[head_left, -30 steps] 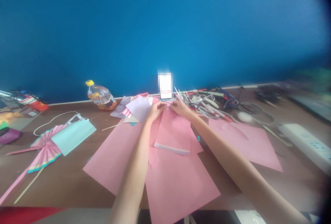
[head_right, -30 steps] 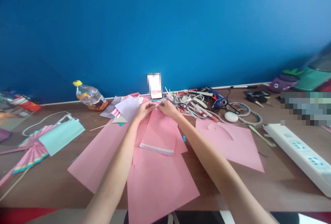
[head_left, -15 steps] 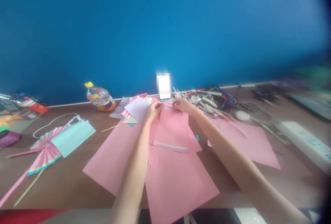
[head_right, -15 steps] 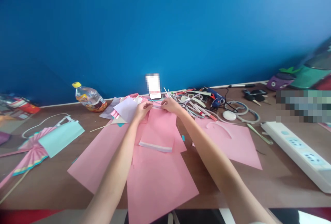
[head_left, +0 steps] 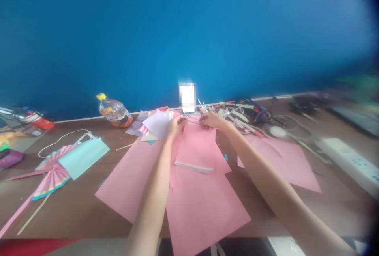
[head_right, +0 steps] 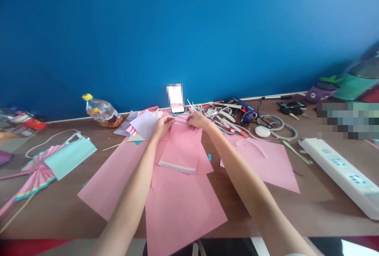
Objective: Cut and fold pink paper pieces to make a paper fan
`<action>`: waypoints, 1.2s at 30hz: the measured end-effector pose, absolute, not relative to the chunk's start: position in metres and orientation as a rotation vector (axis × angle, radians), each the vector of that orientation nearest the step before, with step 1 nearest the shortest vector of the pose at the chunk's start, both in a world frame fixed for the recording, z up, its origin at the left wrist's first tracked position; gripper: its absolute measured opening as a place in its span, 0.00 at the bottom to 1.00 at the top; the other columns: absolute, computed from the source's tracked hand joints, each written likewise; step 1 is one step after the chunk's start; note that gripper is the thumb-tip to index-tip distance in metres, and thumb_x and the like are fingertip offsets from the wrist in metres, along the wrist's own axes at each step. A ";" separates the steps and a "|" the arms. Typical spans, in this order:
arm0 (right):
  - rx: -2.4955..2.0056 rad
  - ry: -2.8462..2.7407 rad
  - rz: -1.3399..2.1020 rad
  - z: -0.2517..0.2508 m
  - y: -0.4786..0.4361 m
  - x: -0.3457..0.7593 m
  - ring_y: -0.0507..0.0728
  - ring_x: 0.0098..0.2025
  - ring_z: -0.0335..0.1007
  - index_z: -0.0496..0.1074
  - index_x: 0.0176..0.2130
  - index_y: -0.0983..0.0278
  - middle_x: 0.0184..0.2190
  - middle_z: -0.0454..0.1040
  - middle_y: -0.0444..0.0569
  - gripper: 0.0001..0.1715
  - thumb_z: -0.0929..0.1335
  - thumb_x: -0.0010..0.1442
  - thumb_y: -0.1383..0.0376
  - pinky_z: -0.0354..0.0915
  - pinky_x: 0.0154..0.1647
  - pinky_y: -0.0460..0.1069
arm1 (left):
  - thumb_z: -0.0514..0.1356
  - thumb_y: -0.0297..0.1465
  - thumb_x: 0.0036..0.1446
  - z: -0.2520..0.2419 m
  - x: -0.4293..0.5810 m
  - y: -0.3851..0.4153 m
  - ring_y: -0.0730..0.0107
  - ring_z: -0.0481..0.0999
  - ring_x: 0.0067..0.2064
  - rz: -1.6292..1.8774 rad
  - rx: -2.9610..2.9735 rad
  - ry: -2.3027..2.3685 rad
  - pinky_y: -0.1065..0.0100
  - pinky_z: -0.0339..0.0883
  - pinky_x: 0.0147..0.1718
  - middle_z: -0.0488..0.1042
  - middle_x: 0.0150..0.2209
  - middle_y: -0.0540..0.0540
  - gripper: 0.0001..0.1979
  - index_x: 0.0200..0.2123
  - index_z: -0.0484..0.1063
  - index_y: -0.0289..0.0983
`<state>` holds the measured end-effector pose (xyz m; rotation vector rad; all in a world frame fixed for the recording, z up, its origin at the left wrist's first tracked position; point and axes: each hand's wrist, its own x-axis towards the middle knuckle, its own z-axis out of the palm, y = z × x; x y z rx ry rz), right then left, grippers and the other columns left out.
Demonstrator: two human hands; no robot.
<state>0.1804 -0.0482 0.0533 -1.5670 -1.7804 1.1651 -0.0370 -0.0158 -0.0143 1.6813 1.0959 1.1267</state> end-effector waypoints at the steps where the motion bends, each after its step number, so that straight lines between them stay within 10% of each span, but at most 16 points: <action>1: -1.571 -1.785 1.158 0.052 -0.048 0.181 0.51 0.18 0.69 0.74 0.31 0.69 0.17 0.74 0.48 0.04 0.68 0.50 0.73 0.58 0.15 0.43 | 0.62 0.39 0.53 -0.015 -0.037 -0.016 0.64 0.76 0.44 1.124 1.684 1.104 0.63 0.66 0.47 0.77 0.41 0.43 0.14 0.39 0.74 0.36; 36: -1.884 -1.854 1.123 0.062 -0.049 0.200 0.53 0.23 0.72 0.76 0.35 0.69 0.22 0.76 0.50 0.11 0.68 0.49 0.73 0.61 0.21 0.44 | 0.61 0.36 0.54 -0.015 -0.036 -0.015 0.66 0.76 0.40 1.096 1.795 1.147 0.66 0.68 0.42 0.77 0.39 0.43 0.12 0.39 0.75 0.35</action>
